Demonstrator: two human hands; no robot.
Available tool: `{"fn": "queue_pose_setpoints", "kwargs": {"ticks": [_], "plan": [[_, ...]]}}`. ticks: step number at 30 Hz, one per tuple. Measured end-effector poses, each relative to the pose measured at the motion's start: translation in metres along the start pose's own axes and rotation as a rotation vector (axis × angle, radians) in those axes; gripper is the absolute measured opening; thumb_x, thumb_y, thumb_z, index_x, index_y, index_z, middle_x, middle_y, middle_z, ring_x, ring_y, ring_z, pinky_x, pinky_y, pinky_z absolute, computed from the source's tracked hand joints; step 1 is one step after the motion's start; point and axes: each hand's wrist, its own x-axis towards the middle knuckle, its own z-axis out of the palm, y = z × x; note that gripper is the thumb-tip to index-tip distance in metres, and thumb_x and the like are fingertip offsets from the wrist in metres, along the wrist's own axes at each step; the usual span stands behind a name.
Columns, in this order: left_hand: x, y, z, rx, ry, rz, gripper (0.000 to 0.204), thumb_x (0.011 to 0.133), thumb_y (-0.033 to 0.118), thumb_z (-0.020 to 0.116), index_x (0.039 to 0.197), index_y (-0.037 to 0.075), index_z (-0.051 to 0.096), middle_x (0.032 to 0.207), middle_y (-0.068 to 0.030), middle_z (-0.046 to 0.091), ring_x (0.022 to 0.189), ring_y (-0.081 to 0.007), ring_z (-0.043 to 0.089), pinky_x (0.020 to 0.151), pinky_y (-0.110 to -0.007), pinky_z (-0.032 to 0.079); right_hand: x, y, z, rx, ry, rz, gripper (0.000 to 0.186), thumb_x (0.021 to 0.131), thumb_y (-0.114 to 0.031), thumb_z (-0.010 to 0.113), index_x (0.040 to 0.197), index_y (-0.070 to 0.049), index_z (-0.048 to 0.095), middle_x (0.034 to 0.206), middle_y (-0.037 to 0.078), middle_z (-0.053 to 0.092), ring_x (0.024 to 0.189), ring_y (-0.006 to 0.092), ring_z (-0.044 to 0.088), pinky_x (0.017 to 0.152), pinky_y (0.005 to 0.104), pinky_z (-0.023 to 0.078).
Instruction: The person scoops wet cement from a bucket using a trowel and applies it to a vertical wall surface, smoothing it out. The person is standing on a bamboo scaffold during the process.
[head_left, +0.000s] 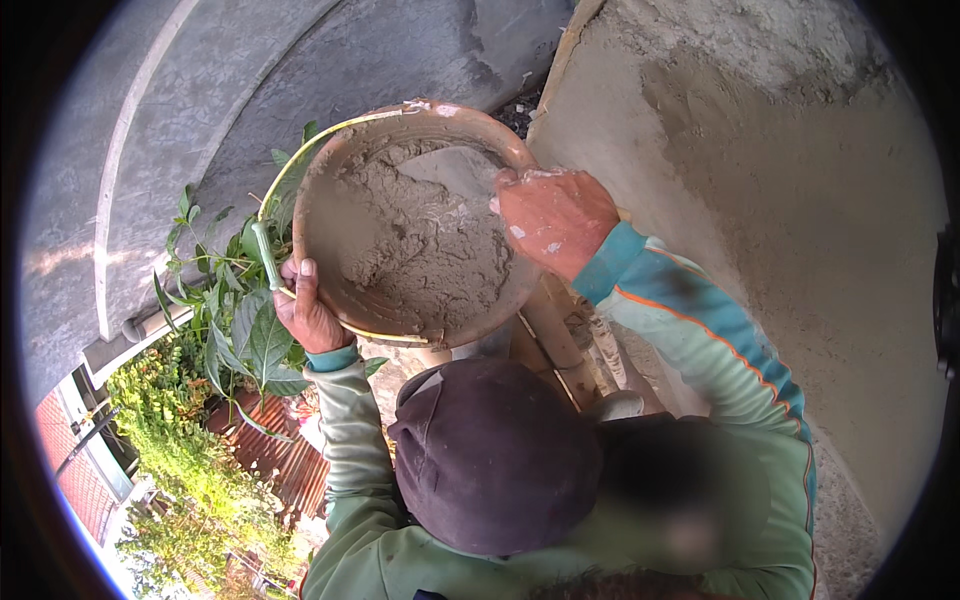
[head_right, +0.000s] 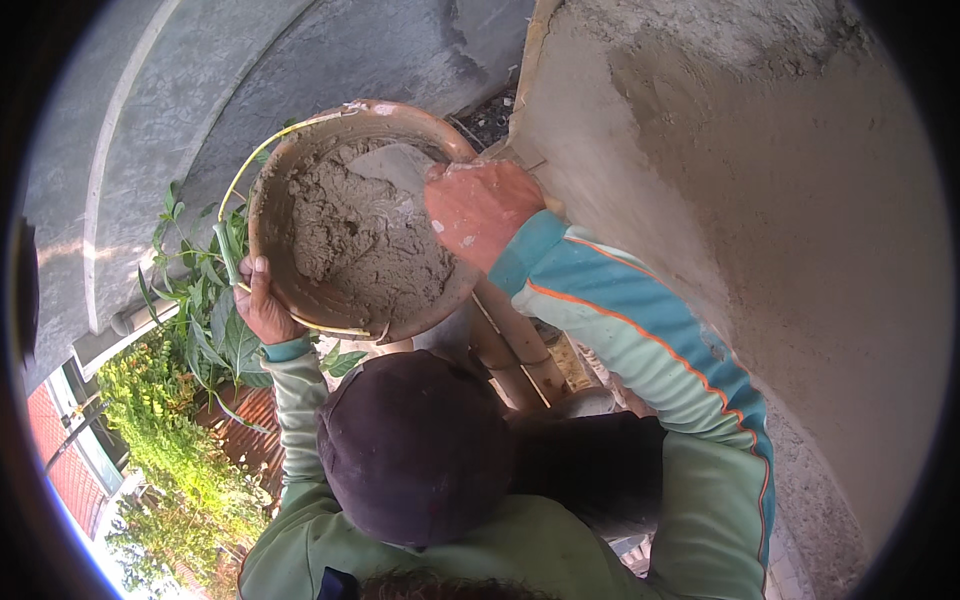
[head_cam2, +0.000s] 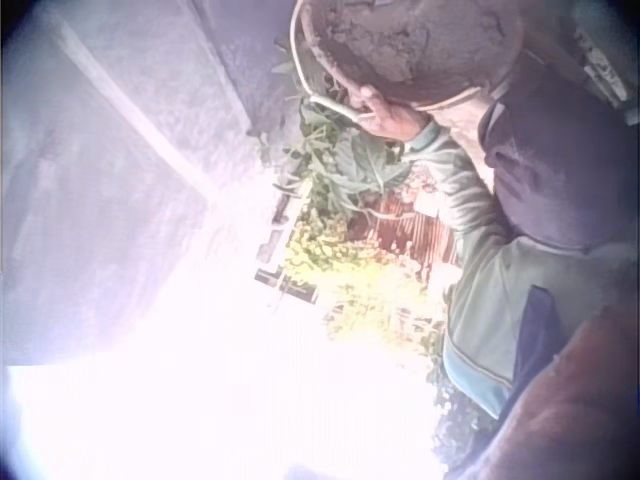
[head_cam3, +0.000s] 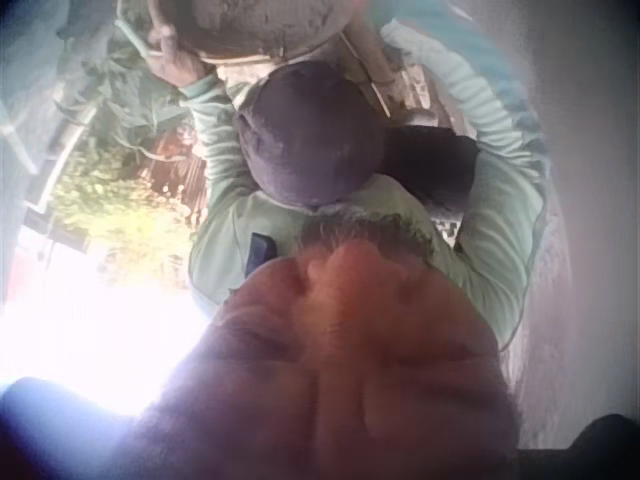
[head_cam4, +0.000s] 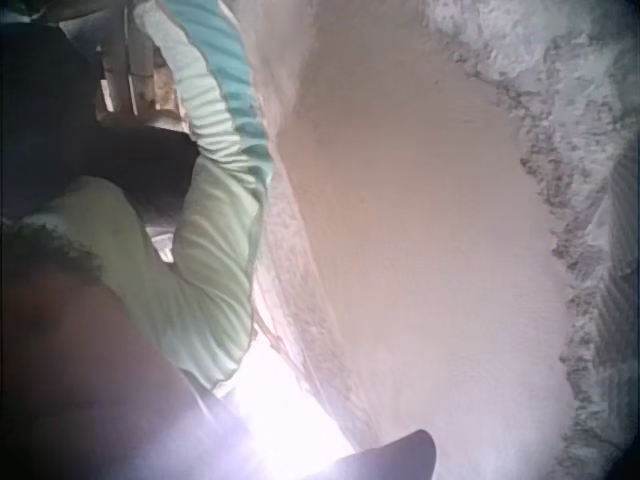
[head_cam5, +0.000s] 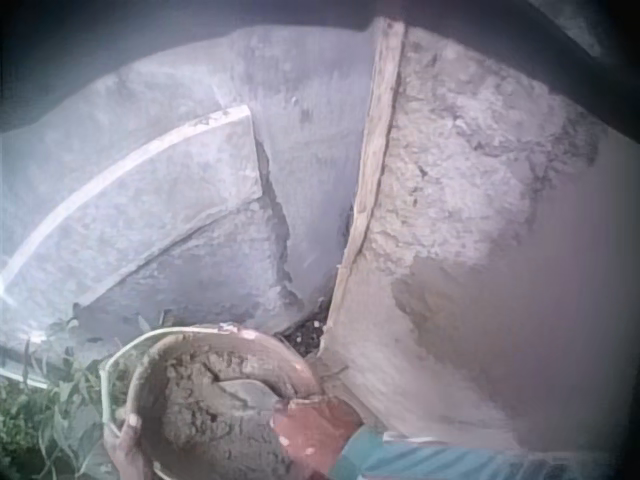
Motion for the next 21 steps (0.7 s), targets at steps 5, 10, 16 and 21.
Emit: {"fn": "queue_pose_setpoints", "kwargs": {"ticks": [5,10,16,21], "plan": [[-0.017,0.011,0.037,-0.013,0.051,0.081,0.014,0.096,0.009,0.064,0.105,-0.002,0.061,0.101,-0.0119,0.066,0.094,-0.0177,0.062,0.089,-0.033,0.050,-0.007,-0.041,0.034,0.399,-0.368,0.023,0.030,0.100,-0.030,0.053,0.099,-0.002,0.062,0.088,0.023,0.067,0.088,0.0442,0.064,0.078,0.0529,0.049],[-0.006,0.016,0.034,-0.002,0.032,0.082,0.018,0.094,0.008,0.067,0.107,-0.003,0.060,0.103,-0.0095,0.065,0.094,-0.0141,0.058,0.091,-0.030,0.044,-0.019,-0.025,0.020,0.538,-0.465,0.061,0.033,0.099,-0.034,0.060,0.092,-0.002,0.056,0.080,0.020,0.063,0.081,0.0420,0.062,0.074,0.0511,0.045],[-0.001,0.004,-0.022,0.048,0.091,0.001,0.015,0.093,0.005,0.067,0.103,-0.001,0.059,0.095,-0.0045,0.063,0.086,-0.0114,0.057,0.083,-0.026,0.046,-0.029,-0.028,0.012,0.589,-0.314,0.016,0.032,0.093,-0.032,0.064,0.094,-0.001,0.055,0.085,0.021,0.065,0.086,0.0450,0.062,0.075,0.0529,0.048],[-0.016,0.008,-0.049,0.079,0.088,-0.131,0.011,0.093,0.002,0.065,0.101,0.000,0.058,0.087,-0.0028,0.061,0.081,-0.0109,0.058,0.076,-0.025,0.047,-0.030,-0.039,-0.002,0.474,-0.423,0.055,0.028,0.091,-0.030,0.064,0.095,-0.004,0.055,0.086,0.018,0.066,0.086,0.0426,0.063,0.075,0.0522,0.049]]}}
